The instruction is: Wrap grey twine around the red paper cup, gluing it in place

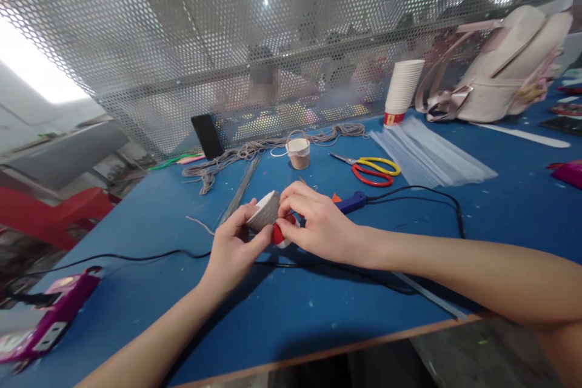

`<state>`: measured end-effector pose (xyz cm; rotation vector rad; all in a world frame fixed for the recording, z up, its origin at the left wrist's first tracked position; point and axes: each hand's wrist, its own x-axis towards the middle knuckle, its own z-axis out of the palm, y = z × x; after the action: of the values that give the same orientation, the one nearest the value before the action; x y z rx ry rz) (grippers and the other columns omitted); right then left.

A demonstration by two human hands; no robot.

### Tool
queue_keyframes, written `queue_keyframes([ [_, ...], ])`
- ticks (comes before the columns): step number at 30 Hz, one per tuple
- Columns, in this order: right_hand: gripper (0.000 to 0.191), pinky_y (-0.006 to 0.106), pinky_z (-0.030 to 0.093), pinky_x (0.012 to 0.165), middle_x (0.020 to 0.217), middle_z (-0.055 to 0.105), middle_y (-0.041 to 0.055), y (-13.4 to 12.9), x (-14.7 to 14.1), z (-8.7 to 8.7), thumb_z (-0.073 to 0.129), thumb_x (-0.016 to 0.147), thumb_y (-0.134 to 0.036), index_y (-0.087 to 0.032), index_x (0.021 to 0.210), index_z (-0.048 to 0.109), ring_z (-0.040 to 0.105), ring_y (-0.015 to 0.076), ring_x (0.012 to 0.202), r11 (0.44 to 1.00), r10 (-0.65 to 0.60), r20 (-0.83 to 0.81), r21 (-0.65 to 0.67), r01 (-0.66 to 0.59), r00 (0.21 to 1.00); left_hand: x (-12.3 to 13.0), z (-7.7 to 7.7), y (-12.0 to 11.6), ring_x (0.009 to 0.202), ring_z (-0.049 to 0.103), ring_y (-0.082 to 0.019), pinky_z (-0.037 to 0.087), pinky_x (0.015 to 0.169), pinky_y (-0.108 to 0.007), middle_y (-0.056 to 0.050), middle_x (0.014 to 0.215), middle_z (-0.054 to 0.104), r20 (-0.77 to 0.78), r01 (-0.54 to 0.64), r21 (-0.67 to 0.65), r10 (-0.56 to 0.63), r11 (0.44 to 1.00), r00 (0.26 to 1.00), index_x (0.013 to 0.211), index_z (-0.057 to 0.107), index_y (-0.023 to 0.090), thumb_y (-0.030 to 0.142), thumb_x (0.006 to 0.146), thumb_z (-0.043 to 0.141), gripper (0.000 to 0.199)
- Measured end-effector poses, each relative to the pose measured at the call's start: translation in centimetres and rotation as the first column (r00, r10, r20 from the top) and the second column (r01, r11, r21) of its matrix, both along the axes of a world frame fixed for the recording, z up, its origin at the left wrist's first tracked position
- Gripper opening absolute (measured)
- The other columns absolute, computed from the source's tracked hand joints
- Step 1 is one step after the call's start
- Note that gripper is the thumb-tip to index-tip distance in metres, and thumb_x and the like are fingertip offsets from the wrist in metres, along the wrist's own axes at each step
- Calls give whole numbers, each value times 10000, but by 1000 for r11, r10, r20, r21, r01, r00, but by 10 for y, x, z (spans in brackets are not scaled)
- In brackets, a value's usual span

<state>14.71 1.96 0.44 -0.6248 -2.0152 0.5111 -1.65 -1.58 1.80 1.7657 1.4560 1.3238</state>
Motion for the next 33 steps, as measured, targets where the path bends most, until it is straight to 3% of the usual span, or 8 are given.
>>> queue_keyframes([
  [11,134,265,444,713,816,534,15,1,0,1,561,783,-103,-185,704,491,515,129,734,1000,1,-15,-26,-1,1000,0,1,1,617,479,-142,329,1092,-379,53,573,527,-23,19,22,-18,1000,1000,561,527,220,273,637,633,140],
  [14,88,248,451,696,840,548,21,-2,1,3,571,805,-129,-175,750,520,524,118,717,998,26,-24,-50,-28,999,-4,0,2,693,519,-167,381,1027,-377,32,614,553,-39,-58,33,59,998,997,601,555,214,294,656,626,121],
  [17,57,235,448,659,819,578,19,-14,5,10,552,823,-130,-174,788,546,537,117,693,997,63,116,-46,-58,991,-9,-1,3,738,540,-179,452,886,-331,18,654,569,-24,-105,30,106,994,994,619,565,212,314,665,627,128],
  [21,140,284,440,634,737,637,43,-31,13,23,530,877,-250,-163,790,596,564,161,659,946,127,459,209,-246,879,-16,-6,7,721,539,-174,459,720,-272,12,682,581,2,-95,0,95,996,996,630,557,212,323,667,641,143],
  [24,225,303,440,629,787,672,60,-25,25,33,440,924,-275,-162,860,624,592,174,669,889,59,515,363,-280,855,-21,-11,11,716,537,-166,442,655,-250,8,711,583,37,-95,-25,96,995,995,686,579,207,331,685,641,138],
  [26,202,304,458,676,878,687,81,-10,39,33,432,914,-221,-162,923,625,621,186,761,924,-17,521,333,-185,853,-23,-13,14,700,534,-160,434,628,-243,7,712,573,72,-108,-51,112,993,991,717,586,202,344,687,642,155],
  [29,206,365,470,741,958,678,121,18,65,21,534,770,-63,-150,930,630,629,242,851,978,-113,665,207,-37,739,-26,-16,18,668,529,-151,433,611,-246,5,700,568,123,-122,-100,133,988,983,722,584,189,355,673,655,187],
  [33,410,400,463,826,1079,647,139,36,91,0,521,680,32,-137,1039,621,612,255,960,998,-35,774,64,-24,632,-26,-18,22,663,536,-143,441,629,-254,7,715,595,185,-97,-160,127,982,975,721,593,174,341,655,688,203],
])
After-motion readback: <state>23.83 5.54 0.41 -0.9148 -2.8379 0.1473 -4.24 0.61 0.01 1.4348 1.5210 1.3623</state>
